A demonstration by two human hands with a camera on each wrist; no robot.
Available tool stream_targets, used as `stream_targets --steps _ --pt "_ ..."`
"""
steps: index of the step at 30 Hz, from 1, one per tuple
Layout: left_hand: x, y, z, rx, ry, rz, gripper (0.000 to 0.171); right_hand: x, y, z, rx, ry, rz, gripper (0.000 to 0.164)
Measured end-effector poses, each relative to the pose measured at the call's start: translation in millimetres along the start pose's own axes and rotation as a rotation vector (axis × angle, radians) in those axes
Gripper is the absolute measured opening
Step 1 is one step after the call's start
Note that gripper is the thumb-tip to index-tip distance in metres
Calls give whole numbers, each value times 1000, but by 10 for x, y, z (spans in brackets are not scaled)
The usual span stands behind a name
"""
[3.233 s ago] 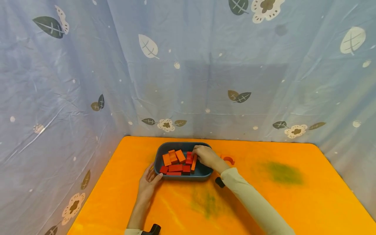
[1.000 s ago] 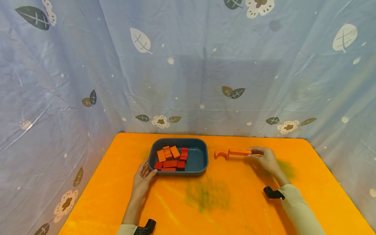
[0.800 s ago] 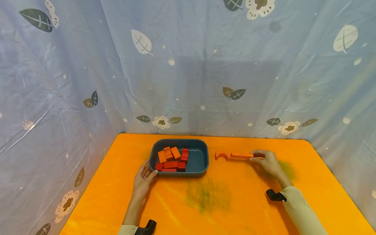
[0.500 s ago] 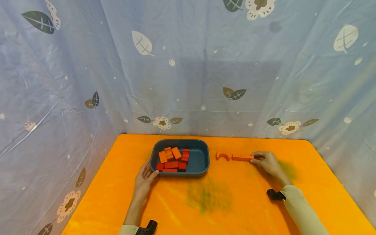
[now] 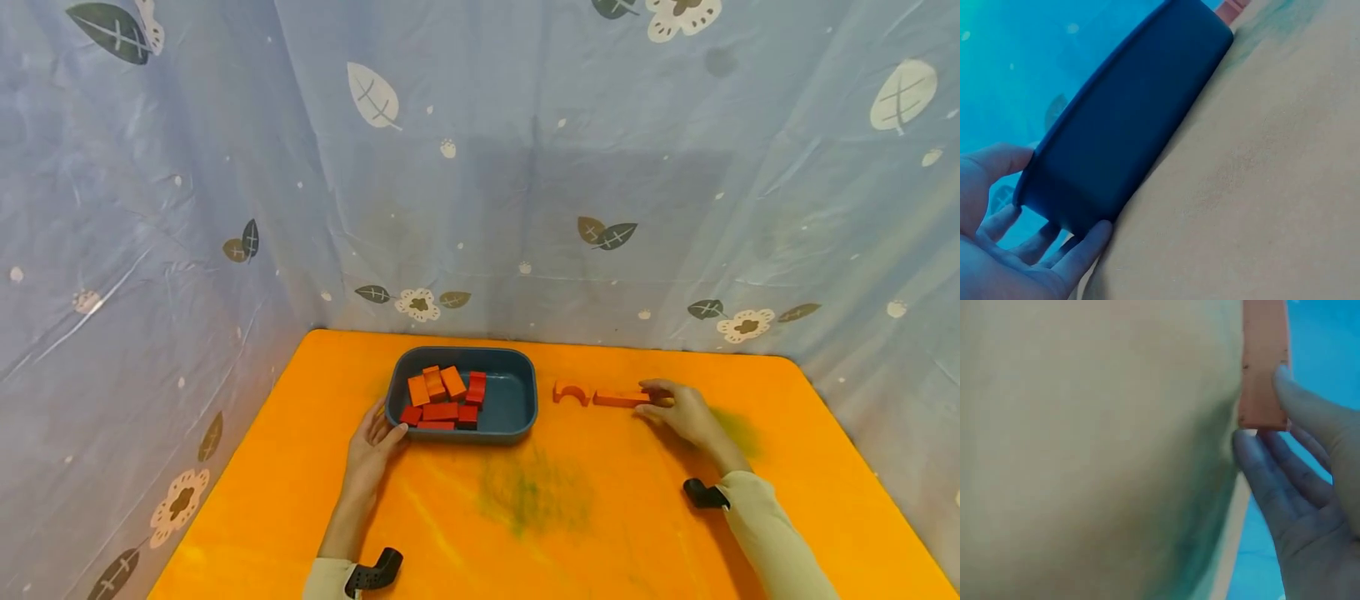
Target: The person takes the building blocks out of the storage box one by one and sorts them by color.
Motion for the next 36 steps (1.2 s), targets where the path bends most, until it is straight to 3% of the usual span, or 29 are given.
stream_targets --steps 4,8,17,23,27,32,36 --pt "-8 -37 29 -7 8 -6 67 34 -46 -123 -19 1 35 41" --pt "-9 -57 52 2 3 -12 66 37 -124 -338 22 1 96 31" --pt "1 -80 80 -6 0 -12 67 -195 -413 -1049 86 -63 10 24" --pt "28 -36 49 10 -28 -2 68 -521 -593 -1633 86 -119 -110 25" --pt "24 -6 33 24 -36 -7 69 -833 -674 -1977 91 -66 -193 26" --pt "-3 0 37 6 -35 -13 68 -1219 -739 -2279 92 43 -229 23" --pt "-3 9 32 -6 -37 -18 69 -1541 -757 -2429 89 101 -183 14"
Point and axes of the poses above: each hand's wrist, its own y-axis away from the middle knuckle, its own x-axis out of the back of the hand, z = x × y, the point moved 1 cm from there along -y, towards the middle knuckle, and after that the axes turned 8 degrees about z, right-handed, at the moved point
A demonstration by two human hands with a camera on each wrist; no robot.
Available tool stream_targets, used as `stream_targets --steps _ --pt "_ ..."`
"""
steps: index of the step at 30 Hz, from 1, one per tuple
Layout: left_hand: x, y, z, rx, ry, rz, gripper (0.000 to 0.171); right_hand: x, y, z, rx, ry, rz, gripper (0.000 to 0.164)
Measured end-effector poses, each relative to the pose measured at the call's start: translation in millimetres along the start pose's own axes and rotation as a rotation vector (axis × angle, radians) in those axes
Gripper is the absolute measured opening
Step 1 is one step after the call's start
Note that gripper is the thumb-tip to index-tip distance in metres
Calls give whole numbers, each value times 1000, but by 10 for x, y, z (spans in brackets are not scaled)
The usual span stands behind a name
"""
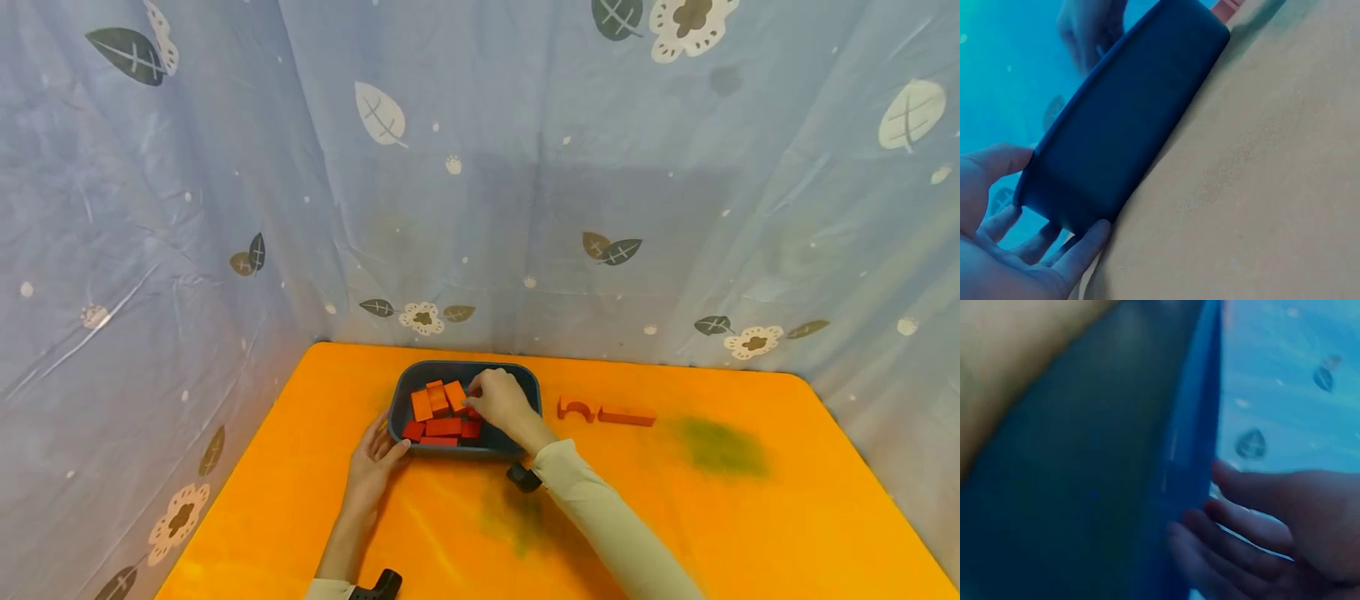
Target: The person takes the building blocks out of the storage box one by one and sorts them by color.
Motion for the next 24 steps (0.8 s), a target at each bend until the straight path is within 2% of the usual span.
stream_targets --steps 4,9,13,24 --pt "5 27 -12 4 -1 -2 69 -248 -43 -122 -83 96 52 20" --pt "0 12 -10 -1 -3 7 69 -401 -106 -189 -168 242 13 27" --pt "-14 9 -3 -4 -12 7 69 -463 -122 -180 -179 302 11 30" --pt "7 1 -4 3 13 5 67 -439 -140 -121 -181 281 74 26"
Point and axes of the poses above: each hand's wrist, its own y-axis away from the middle knuckle, its own x-axis out of the back of the hand, z = x × y, the point moved 1 cm from there along -y, towards the middle knuckle, and after that the axes turned 8 degrees about z, right-handed, at the moved point
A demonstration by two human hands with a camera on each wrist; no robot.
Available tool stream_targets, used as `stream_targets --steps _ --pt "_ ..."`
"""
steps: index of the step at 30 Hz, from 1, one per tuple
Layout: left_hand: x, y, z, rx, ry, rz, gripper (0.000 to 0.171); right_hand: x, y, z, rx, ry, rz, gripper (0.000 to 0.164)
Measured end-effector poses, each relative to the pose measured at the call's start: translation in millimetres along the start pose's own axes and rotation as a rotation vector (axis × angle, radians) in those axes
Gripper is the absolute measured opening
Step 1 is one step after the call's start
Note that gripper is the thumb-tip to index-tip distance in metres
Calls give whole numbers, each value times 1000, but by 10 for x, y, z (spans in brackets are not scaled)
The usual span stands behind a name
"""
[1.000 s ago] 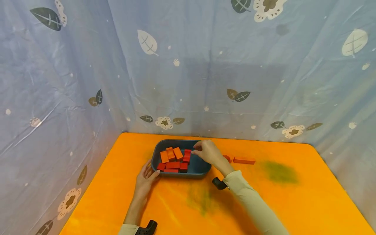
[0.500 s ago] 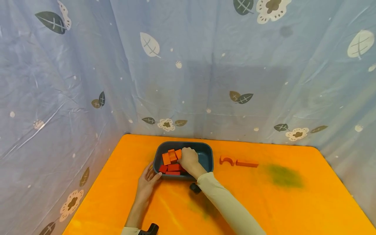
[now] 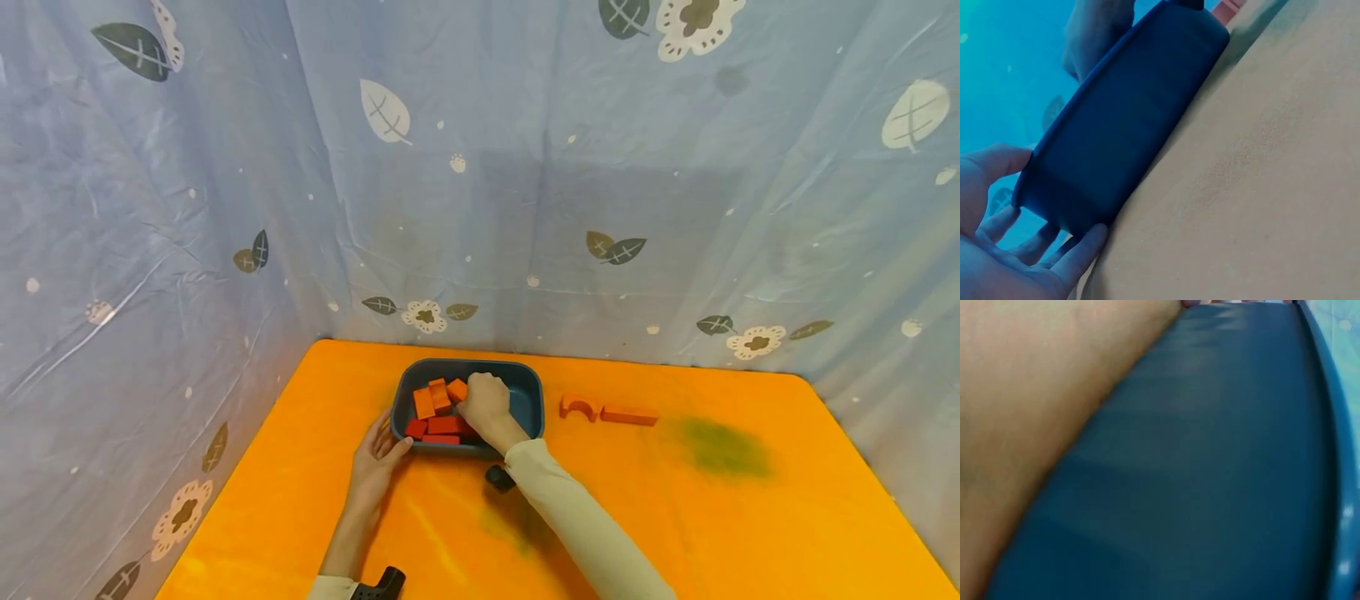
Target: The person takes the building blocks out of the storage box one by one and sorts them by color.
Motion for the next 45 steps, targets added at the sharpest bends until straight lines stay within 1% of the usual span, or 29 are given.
stream_targets --steps 4,8,11,12,14,15,18,20,22,25,28,30,33,35,36,37,39,40,44,45 --pt "15 7 -9 -4 1 9 66 94 -10 5 38 -43 46 34" --pt "17 13 -14 -7 -1 7 67 193 -9 11 72 -68 58 37" --pt "15 13 -15 -6 0 4 68 241 -3 48 105 -93 56 32" --pt "15 11 -15 -4 1 2 68 255 0 68 116 -105 56 27" --pt "20 6 -15 -1 8 2 68 300 5 108 144 -155 36 18" --pt "25 4 -13 -1 10 5 67 325 5 130 157 -189 16 17" --pt "36 0 -10 -4 12 12 68 414 -5 213 190 -295 -55 28" --pt "33 -4 -10 -6 13 10 68 471 -22 291 202 -367 -106 31" --pt "24 -2 -13 -7 6 2 69 507 -40 398 220 -429 -136 32" --pt "8 -3 -20 -5 4 -12 70 551 -55 584 261 -521 -149 33" --pt "5 -2 -22 0 4 -12 69 599 -53 776 313 -619 -151 34" --pt "8 -4 -17 0 3 -8 69 642 -44 906 330 -679 -150 35" --pt "12 -3 1 1 -4 -2 69 709 -24 1109 303 -732 -156 34" --pt "12 -2 7 1 -10 0 70 754 3 1263 274 -725 -149 33" --pt "9 -1 8 3 -9 0 70 777 24 1343 244 -736 -163 33" --pt "8 -1 7 2 -10 0 70 797 46 1420 223 -730 -159 33" --pt "5 1 3 2 -11 1 69 907 119 1517 196 -723 -151 34" --pt "4 -2 -2 2 -7 1 69 954 154 1564 181 -739 -150 35" --pt "2 -1 -8 4 -2 6 68 995 250 1840 166 -788 -107 36" --pt "1 0 -11 5 0 5 68 957 260 1946 150 -795 -99 36"
Point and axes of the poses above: each hand's wrist, its own y-axis away from the middle knuckle, its own x-axis out of the back of the hand, z = x × y, the point moved 1 cm from there along -y, towards the middle knuckle, and after that the axes turned 8 degrees about z, right-handed, at the moved point
